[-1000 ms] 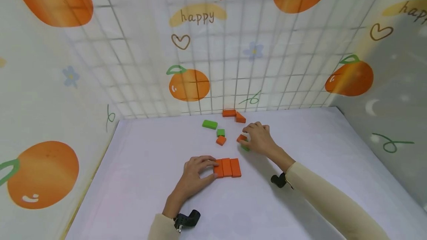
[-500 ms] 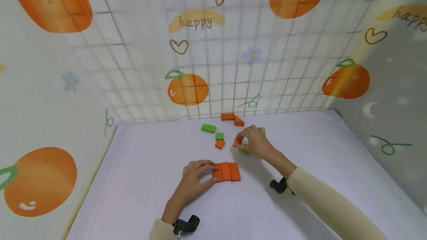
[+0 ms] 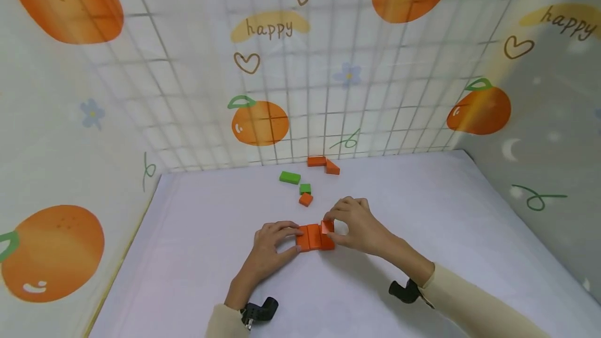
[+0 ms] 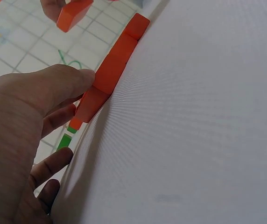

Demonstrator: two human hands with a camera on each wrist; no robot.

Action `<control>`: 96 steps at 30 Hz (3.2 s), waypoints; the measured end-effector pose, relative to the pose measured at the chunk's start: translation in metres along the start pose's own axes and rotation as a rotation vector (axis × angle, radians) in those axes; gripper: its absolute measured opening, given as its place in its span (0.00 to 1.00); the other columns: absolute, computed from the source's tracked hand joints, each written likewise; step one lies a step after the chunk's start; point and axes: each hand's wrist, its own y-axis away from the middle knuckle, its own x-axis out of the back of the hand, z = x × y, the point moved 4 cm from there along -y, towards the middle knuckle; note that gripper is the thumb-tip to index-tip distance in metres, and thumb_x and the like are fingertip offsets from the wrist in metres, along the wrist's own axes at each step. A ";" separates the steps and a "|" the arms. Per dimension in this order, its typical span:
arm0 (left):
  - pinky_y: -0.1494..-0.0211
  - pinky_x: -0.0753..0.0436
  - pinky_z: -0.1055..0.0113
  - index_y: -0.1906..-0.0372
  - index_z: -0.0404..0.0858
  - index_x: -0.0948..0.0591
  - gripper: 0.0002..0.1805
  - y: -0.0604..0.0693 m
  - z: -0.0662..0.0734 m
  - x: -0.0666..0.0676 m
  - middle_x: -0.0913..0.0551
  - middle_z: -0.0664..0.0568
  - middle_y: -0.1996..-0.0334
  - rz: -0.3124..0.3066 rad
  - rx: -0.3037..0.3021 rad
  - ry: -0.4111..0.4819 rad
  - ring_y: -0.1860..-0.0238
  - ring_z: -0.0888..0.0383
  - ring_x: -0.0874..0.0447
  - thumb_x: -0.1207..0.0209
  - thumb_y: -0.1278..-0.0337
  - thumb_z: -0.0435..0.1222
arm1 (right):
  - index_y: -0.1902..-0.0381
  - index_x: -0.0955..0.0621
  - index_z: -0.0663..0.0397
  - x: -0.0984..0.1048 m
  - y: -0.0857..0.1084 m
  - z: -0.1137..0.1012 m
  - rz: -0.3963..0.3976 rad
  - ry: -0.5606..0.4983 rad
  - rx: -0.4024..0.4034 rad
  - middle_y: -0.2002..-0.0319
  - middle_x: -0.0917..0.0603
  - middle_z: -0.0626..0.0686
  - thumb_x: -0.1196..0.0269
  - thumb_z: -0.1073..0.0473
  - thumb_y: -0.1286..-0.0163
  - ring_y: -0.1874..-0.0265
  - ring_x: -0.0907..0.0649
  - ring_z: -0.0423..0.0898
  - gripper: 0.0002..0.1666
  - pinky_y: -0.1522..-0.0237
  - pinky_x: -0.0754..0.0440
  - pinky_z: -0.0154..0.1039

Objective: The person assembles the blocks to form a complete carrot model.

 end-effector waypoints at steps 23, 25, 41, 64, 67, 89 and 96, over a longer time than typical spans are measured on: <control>0.42 0.38 0.47 0.44 0.57 0.16 0.19 0.000 0.002 -0.001 0.23 0.66 0.40 0.026 -0.051 -0.018 0.42 0.58 0.32 0.35 0.38 0.52 | 0.56 0.13 0.43 -0.046 0.009 -0.032 -0.116 0.020 0.097 0.57 0.16 0.41 0.26 0.51 0.43 0.50 0.25 0.44 0.16 0.51 0.36 0.47; 0.42 0.37 0.46 0.44 0.56 0.16 0.19 0.000 0.002 0.000 0.23 0.65 0.40 0.030 -0.056 -0.019 0.42 0.58 0.32 0.34 0.39 0.52 | 0.56 0.13 0.44 -0.048 0.009 -0.032 -0.119 0.027 0.100 0.57 0.17 0.40 0.25 0.50 0.43 0.50 0.25 0.43 0.16 0.52 0.36 0.46; 0.40 0.37 0.48 0.43 0.57 0.16 0.18 0.000 0.002 -0.001 0.23 0.64 0.40 0.004 -0.028 -0.036 0.41 0.56 0.32 0.36 0.37 0.52 | 0.57 0.13 0.45 -0.048 0.009 -0.031 -0.101 0.042 0.104 0.57 0.18 0.41 0.25 0.50 0.41 0.51 0.25 0.44 0.15 0.54 0.36 0.45; 0.40 0.37 0.46 0.45 0.59 0.16 0.18 0.009 0.004 -0.007 0.23 0.67 0.40 0.005 -0.003 -0.003 0.41 0.59 0.32 0.34 0.39 0.52 | 0.49 0.14 0.46 -0.061 -0.084 0.046 -0.166 0.169 -0.276 0.49 0.16 0.49 0.29 0.41 0.38 0.47 0.24 0.51 0.23 0.49 0.34 0.55; 0.40 0.37 0.47 0.45 0.59 0.16 0.17 0.009 0.004 -0.009 0.23 0.67 0.40 0.000 -0.013 -0.003 0.41 0.59 0.32 0.34 0.39 0.52 | 0.52 0.13 0.45 -0.067 -0.084 0.049 -0.175 0.187 -0.287 0.53 0.15 0.47 0.29 0.44 0.38 0.50 0.24 0.49 0.20 0.50 0.33 0.53; 0.37 0.39 0.46 0.44 0.58 0.16 0.18 -0.001 0.001 0.000 0.24 0.66 0.39 0.008 -0.011 -0.030 0.39 0.56 0.33 0.35 0.38 0.52 | 0.56 0.14 0.44 0.002 -0.030 0.011 -0.047 0.005 -0.047 0.55 0.15 0.42 0.30 0.57 0.38 0.47 0.25 0.46 0.11 0.49 0.38 0.53; 0.35 0.41 0.47 0.43 0.60 0.17 0.19 -0.001 -0.002 -0.002 0.25 0.66 0.38 -0.016 0.024 -0.033 0.37 0.57 0.34 0.36 0.38 0.54 | 0.55 0.14 0.44 0.004 0.004 -0.002 -0.058 -0.001 0.001 0.55 0.16 0.41 0.29 0.58 0.40 0.49 0.25 0.44 0.14 0.49 0.37 0.51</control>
